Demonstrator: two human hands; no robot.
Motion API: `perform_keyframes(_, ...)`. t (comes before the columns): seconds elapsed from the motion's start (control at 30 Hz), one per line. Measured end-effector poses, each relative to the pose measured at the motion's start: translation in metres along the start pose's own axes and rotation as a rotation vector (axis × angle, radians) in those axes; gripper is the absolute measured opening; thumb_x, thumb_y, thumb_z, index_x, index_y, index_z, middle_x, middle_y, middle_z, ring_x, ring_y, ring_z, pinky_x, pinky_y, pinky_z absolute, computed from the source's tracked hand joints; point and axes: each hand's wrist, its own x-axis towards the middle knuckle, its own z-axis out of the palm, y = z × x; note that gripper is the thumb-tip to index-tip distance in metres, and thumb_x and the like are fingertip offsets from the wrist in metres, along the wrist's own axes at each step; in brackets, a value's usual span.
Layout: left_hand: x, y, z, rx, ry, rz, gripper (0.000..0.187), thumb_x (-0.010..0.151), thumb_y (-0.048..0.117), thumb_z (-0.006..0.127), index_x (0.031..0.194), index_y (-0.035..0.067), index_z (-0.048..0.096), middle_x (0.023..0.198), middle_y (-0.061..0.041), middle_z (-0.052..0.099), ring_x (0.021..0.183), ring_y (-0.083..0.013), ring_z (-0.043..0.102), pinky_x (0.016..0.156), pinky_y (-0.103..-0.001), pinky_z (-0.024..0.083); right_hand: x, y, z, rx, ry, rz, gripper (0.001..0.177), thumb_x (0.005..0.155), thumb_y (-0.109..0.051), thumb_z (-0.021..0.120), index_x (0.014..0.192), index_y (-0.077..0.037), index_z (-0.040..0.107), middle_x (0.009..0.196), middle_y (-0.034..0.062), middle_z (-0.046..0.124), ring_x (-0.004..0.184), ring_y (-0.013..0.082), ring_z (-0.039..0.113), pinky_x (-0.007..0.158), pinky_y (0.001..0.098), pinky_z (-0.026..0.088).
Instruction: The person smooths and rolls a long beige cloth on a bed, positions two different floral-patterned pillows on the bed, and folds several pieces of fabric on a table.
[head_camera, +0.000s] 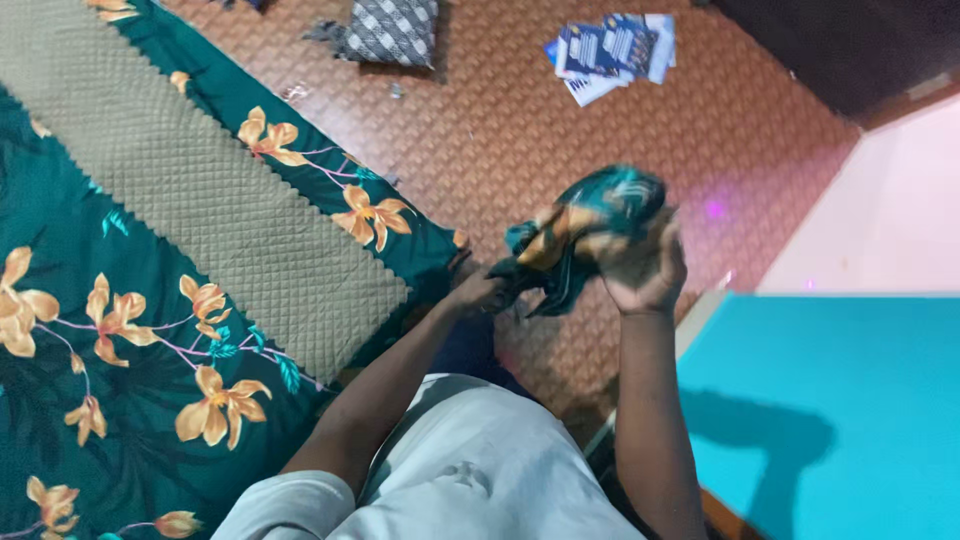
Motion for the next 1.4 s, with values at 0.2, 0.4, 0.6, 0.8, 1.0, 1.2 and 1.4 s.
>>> perform_keyframes(0.2, 0.083, 0.078, -0.014, -0.246, 0.281, -0.078, 0.03, 0.102, 0.036, 0.056, 0.1, 0.011, 0.073, 0.077, -0.001, 0.071, 0.058, -0.0111, 0.063, 0.052, -0.026, 0.049, 0.122, 0.087, -0.154, -0.994, 0.128, 0.451, 0.035, 0.107, -0.034, 0.067, 0.124, -0.003, 0.067, 0.111, -0.0004, 0.062, 0.102, 0.0121, 0.057, 0.092, 0.0329, 0.051)
perform_keyframes(0.4, 0.14, 0.178, -0.057, -0.023, 0.408, 0.016, 0.03, 0.101, 0.038, 0.064, 0.08, 0.015, 0.061, 0.059, 0.005, 0.049, 0.045, -0.0075, 0.039, 0.04, -0.027, 0.028, 0.214, 0.109, -0.151, -0.808, 0.426, 0.567, 0.039, 0.096, -0.03, 0.068, 0.123, -0.002, 0.068, 0.108, 0.0057, 0.075, 0.095, 0.0172, 0.07, 0.085, 0.0344, 0.056)
perform_keyframes(0.6, 0.117, 0.283, -0.089, -0.014, 0.639, 0.117, 0.019, 0.094, 0.029, 0.072, 0.086, 0.016, 0.061, 0.062, 0.006, 0.047, 0.051, -0.0087, 0.043, 0.046, -0.027, 0.032, 0.339, 0.102, -0.152, -0.808, 0.404, 0.52, 0.037, 0.104, -0.032, 0.061, 0.122, -0.001, 0.069, 0.11, 0.0056, 0.074, 0.098, 0.0161, 0.069, 0.087, 0.0324, 0.054)
perform_keyframes(0.8, 0.117, 0.304, -0.178, -0.46, 0.803, 0.374, 0.023, 0.094, 0.021, 0.07, 0.113, 0.009, 0.069, 0.096, 0.001, 0.071, 0.082, -0.0102, 0.068, 0.076, -0.027, 0.055, 0.462, 0.136, -0.131, -0.53, 0.252, 0.504, 0.034, 0.1, -0.021, 0.062, 0.129, -0.003, 0.063, 0.119, 0.0071, 0.071, 0.106, 0.0177, 0.07, 0.094, 0.0339, 0.056)
perform_keyframes(1.0, 0.15, 0.319, -0.26, -0.523, 0.956, 0.562, 0.021, 0.093, 0.015, 0.069, 0.114, 0.011, 0.071, 0.099, 0.001, 0.071, 0.087, -0.0118, 0.067, 0.078, -0.028, 0.055, 0.58, 0.191, -0.078, -1.234, -0.231, 0.53, 0.063, 0.083, -0.029, 0.081, 0.133, -0.002, 0.056, 0.12, 0.0157, 0.067, 0.106, 0.0287, 0.066, 0.089, 0.0425, 0.054)
perform_keyframes(1.2, 0.188, 0.408, -0.323, -0.434, 1.039, 0.545, 0.013, 0.095, 0.015, 0.071, 0.107, 0.012, 0.072, 0.092, 0.003, 0.067, 0.083, -0.0092, 0.061, 0.076, -0.027, 0.051, 0.721, 0.228, -0.082, -1.785, -0.493, 0.311, 0.039, 0.092, -0.033, 0.067, 0.123, -0.009, 0.068, 0.109, 0.0236, 0.074, 0.105, 0.0418, 0.071, 0.089, 0.0494, 0.055)
perform_keyframes(1.4, 0.187, 0.515, -0.396, -0.1, 1.304, 0.577, 0.015, 0.089, 0.012, 0.075, 0.104, 0.011, 0.073, 0.094, 0.004, 0.07, 0.088, -0.0092, 0.063, 0.083, -0.027, 0.052, 0.878, 0.259, -0.019, -1.574, -0.519, 0.383, 0.04, 0.096, -0.036, 0.069, 0.121, -0.005, 0.069, 0.103, 0.0186, 0.072, 0.096, 0.0326, 0.068, 0.081, 0.0435, 0.053)
